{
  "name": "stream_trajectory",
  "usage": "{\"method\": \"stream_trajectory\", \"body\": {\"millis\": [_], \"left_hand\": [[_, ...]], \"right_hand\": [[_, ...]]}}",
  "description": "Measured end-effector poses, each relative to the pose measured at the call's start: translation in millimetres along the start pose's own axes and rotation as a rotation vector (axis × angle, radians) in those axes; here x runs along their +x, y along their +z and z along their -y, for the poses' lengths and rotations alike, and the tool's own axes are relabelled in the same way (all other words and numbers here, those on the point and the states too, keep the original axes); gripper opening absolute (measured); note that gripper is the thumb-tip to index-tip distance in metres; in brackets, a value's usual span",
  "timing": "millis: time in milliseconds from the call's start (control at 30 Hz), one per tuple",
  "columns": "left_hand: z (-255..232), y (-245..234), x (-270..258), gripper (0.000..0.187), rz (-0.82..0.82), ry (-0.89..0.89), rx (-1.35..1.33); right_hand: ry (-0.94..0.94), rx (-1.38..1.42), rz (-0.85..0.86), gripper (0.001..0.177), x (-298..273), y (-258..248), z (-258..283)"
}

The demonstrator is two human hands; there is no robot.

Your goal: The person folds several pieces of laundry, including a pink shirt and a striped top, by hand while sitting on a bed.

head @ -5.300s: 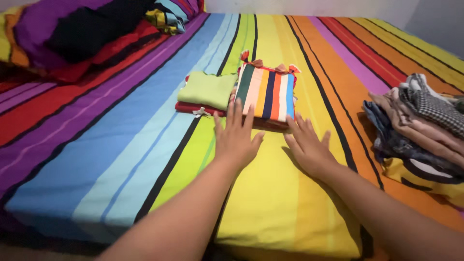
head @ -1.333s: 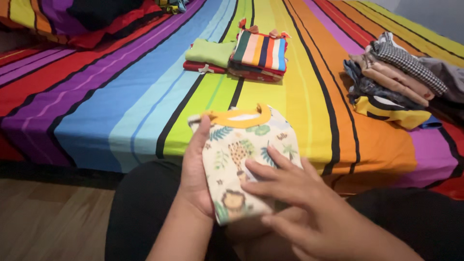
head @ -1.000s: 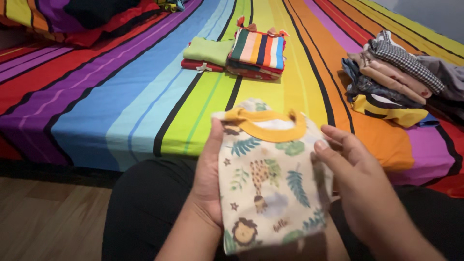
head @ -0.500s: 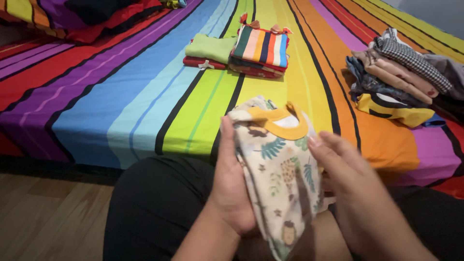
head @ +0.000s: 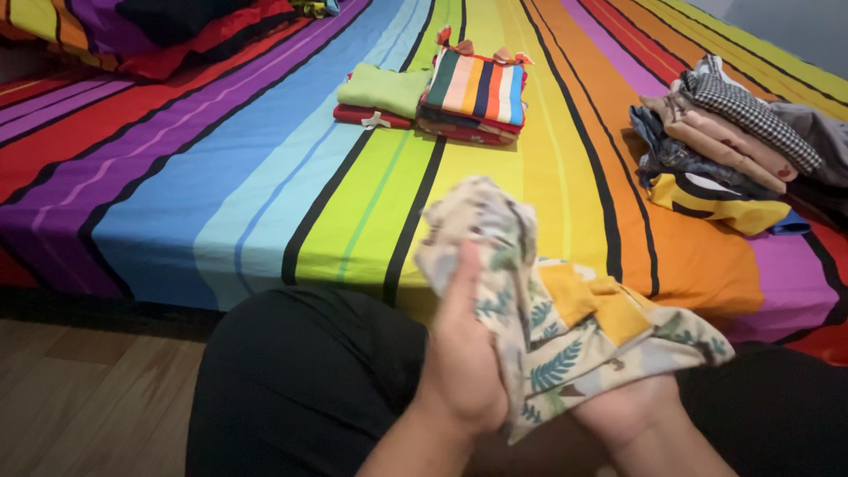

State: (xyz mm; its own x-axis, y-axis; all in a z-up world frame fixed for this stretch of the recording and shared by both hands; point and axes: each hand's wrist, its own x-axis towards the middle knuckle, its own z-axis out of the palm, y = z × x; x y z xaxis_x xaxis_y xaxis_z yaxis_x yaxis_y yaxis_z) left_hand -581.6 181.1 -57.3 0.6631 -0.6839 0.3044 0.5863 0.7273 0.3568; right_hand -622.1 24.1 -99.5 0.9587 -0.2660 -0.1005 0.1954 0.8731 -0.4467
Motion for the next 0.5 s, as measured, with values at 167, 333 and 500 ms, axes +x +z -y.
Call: {"method": "stream_trajectory", "body": {"millis": [167,333,500], "left_hand": [[-28,12,1,0.064,-0.191,0.307,-0.016],[-55,9,7,0.066,-0.171,0.459,0.01],[-83,-14,31,0.074,-0.153,0.463,-0.08]], "right_hand": [[-0.051,-0.107,-0.238,0.054,-5,4,7],[-0.053,0.015,0.007,0.061,15,-1,32],[0.063,0.15,0.383,0.06,55,-7,65]]}}
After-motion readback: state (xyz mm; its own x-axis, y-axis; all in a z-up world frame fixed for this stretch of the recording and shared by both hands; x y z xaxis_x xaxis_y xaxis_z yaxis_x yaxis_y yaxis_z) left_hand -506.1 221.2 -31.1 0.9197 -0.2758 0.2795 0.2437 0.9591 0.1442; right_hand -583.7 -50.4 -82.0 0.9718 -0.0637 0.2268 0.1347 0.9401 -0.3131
